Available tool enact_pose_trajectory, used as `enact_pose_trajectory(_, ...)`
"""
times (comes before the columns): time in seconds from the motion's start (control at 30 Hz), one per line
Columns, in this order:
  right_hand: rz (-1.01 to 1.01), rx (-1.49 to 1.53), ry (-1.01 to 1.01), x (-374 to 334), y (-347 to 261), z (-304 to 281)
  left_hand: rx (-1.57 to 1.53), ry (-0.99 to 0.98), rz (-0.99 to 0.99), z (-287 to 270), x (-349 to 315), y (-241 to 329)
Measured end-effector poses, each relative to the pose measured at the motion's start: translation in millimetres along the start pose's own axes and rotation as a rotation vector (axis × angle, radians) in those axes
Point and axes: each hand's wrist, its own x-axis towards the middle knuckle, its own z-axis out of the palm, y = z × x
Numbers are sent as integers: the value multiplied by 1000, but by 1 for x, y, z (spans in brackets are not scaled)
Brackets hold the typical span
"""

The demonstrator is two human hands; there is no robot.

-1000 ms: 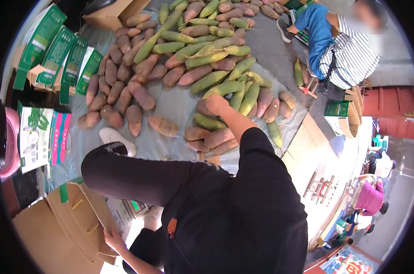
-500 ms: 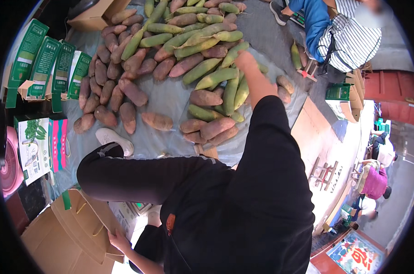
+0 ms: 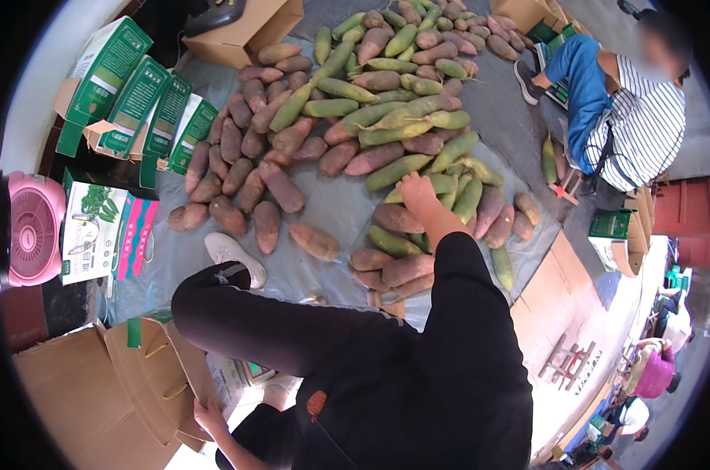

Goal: Sort and weigh produce items, placing them into cardboard boxes for shipping.

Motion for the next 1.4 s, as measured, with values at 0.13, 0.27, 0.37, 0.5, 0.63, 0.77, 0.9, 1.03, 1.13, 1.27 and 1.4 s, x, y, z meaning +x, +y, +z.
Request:
enact_pose_trajectory(0.13, -119, -143, -72, 6, -17, -4, 82, 94, 63, 3, -3, -14)
enact_pose_trajectory(0.27, -99, -140, -93, 16, -17, 5, -21, -30, -45, -4, 2, 12)
enact_pose_trajectory(0.37, -79, -134, -119, 21, -22, 0, 10, 18, -13, 2, 0, -6)
enact_pose_trajectory(0.5, -43, -112, -108, 17, -26, 2, -6, -6, -25, 4, 4, -10)
enact_pose_trajectory(0.63, -64, -102, -120, 18, -25, 5, 30, 51, 48, 1, -1, -1)
enact_pose_trajectory(0.77, -95, -127, -109, 2, -25, -14, -17, -16, -20, -4, 1, 6)
enact_pose_trajectory(0.9, -83, -68, 45, 0, -10, -11, -35, 4, 25, 1, 3, -6)
enact_pose_trajectory(1.03, 10, 120, 235, 6, -5, -26, 4, 12, 102, 17, 7, -51)
enact_pose_trajectory(1.13, 130, 443, 426, 11, -8, -49, 38, 53, 142, 21, 9, -52)
enact_pose_trajectory(1.27, 99, 917, 618, 16, -31, -91, 33, -22, 7, 24, 8, -60)
enact_pose_trajectory(1.4, -97, 1131, 752, 11, -69, -158, 90, 1, 20, 13, 0, -35)
